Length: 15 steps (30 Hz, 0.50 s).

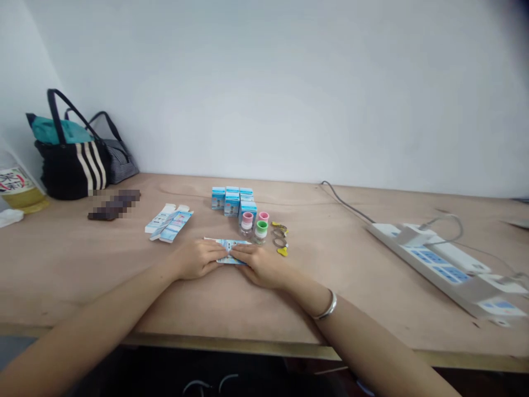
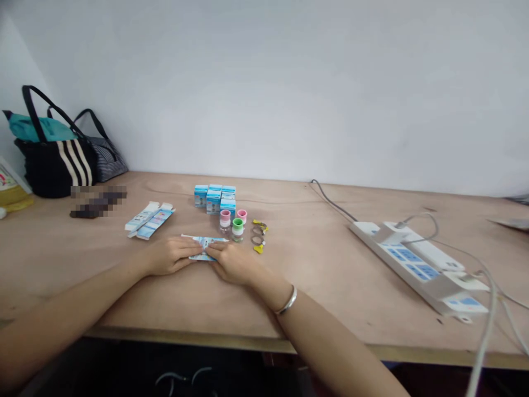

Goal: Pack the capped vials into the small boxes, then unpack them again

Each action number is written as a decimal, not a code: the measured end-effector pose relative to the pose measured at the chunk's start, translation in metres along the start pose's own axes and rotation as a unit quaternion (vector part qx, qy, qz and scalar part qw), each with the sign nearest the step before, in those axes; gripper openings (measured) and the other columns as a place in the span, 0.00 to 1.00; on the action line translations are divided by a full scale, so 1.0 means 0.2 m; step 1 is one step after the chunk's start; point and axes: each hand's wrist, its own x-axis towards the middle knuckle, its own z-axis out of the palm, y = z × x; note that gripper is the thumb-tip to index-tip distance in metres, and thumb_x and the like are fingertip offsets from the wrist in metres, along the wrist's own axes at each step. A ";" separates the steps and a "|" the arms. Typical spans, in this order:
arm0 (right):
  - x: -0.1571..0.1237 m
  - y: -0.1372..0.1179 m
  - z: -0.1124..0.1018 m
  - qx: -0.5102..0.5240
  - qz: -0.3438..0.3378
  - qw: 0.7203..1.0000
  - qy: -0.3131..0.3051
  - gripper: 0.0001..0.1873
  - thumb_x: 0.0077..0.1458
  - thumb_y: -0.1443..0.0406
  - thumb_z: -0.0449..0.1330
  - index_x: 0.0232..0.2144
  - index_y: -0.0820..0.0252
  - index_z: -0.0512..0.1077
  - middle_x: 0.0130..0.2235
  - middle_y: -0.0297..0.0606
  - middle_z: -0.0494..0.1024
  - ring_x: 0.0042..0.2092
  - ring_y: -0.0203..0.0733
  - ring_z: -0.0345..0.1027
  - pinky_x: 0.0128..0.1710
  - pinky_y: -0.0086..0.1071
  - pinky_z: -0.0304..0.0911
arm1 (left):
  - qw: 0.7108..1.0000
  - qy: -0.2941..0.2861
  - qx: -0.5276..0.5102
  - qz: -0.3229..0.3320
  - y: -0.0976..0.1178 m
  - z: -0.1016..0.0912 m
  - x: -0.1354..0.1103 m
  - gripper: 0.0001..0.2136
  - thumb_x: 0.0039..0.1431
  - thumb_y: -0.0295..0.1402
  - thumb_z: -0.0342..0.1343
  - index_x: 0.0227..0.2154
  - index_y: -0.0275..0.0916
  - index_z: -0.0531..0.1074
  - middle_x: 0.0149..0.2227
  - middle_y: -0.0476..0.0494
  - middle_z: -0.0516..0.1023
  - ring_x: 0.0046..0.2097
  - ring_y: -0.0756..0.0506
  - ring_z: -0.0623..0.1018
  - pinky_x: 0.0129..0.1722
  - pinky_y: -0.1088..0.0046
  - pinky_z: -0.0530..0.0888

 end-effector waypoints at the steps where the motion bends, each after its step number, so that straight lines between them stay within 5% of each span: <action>1: 0.00 0.00 -0.01 0.007 0.011 1.000 0.000 0.18 0.56 0.70 0.52 0.49 0.60 0.68 0.46 0.45 0.76 0.44 0.43 0.71 0.44 0.36 0.65 | 1.000 0.001 -0.003 -0.004 0.00 0.00 0.00 0.14 0.59 0.33 0.48 0.46 0.43 0.71 0.46 0.43 0.77 0.49 0.43 0.75 0.51 0.61 0.71; 4: 0.00 0.01 -0.05 0.038 0.053 0.997 0.048 0.17 0.55 0.70 0.52 0.47 0.58 0.70 0.37 0.41 0.79 0.35 0.41 0.73 0.36 0.32 0.65 | 0.998 0.037 -0.028 -0.048 0.01 -0.02 0.02 0.14 0.62 0.35 0.46 0.46 0.44 0.71 0.45 0.45 0.77 0.46 0.45 0.77 0.47 0.66 0.73; 9: 0.03 0.03 -0.08 0.127 0.138 0.956 0.227 0.10 0.55 0.64 0.56 0.40 0.57 0.72 0.37 0.38 0.79 0.35 0.40 0.73 0.36 0.32 0.66 | 0.973 0.124 -0.077 -0.177 0.04 -0.07 0.06 0.16 0.61 0.38 0.46 0.50 0.44 0.68 0.38 0.50 0.80 0.29 0.51 0.76 0.32 0.75 0.73; 11: 0.04 0.04 -0.05 0.137 0.170 0.949 0.229 0.08 0.54 0.64 0.57 0.37 0.58 0.72 0.35 0.36 0.79 0.34 0.39 0.72 0.35 0.31 0.65 | 0.967 0.130 -0.091 -0.198 0.05 -0.06 0.07 0.16 0.61 0.37 0.46 0.50 0.43 0.69 0.36 0.50 0.80 0.25 0.52 0.73 0.28 0.76 0.72; 15: 0.04 0.06 0.00 0.124 0.195 0.960 0.158 0.04 0.52 0.66 0.58 0.30 0.59 0.71 0.30 0.35 0.78 0.31 0.39 0.71 0.32 0.30 0.63 | 0.969 0.091 -0.104 -0.204 0.04 -0.02 0.07 0.13 0.57 0.36 0.49 0.44 0.43 0.72 0.38 0.50 0.79 0.32 0.49 0.76 0.32 0.74 0.73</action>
